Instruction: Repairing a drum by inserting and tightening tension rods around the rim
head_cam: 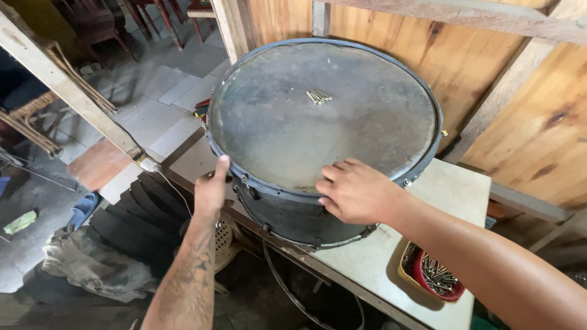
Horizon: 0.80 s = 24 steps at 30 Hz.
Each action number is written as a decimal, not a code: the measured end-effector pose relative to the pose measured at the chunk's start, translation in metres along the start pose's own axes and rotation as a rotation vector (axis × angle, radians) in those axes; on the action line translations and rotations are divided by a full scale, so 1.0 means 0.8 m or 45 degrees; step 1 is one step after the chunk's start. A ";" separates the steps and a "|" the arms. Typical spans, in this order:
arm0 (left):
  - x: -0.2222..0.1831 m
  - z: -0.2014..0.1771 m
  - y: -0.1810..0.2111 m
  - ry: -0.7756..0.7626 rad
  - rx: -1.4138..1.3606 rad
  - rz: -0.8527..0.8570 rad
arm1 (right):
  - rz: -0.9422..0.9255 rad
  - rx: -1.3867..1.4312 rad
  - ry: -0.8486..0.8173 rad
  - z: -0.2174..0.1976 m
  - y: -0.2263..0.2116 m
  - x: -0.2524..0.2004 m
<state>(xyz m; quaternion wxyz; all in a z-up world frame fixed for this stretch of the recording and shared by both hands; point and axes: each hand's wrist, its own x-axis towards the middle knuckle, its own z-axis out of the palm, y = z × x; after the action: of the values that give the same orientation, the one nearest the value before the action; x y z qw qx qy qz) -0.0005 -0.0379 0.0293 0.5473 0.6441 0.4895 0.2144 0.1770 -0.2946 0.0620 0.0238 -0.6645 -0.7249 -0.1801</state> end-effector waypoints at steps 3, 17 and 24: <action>-0.061 0.020 -0.024 0.499 0.158 0.333 | -0.121 -0.079 0.002 0.031 0.003 -0.003; -0.102 0.229 -0.176 0.560 0.661 1.190 | -0.227 -0.010 0.092 0.018 0.017 0.000; -0.097 0.235 -0.175 0.599 0.678 1.251 | -0.205 0.058 -0.074 0.023 0.027 0.007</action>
<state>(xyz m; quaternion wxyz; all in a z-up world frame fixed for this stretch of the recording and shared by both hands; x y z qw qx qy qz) 0.0638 -0.2093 -0.1367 0.0814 0.8449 0.2796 0.4487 0.2015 -0.2828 0.0512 0.0031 -0.6083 -0.7803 -0.1454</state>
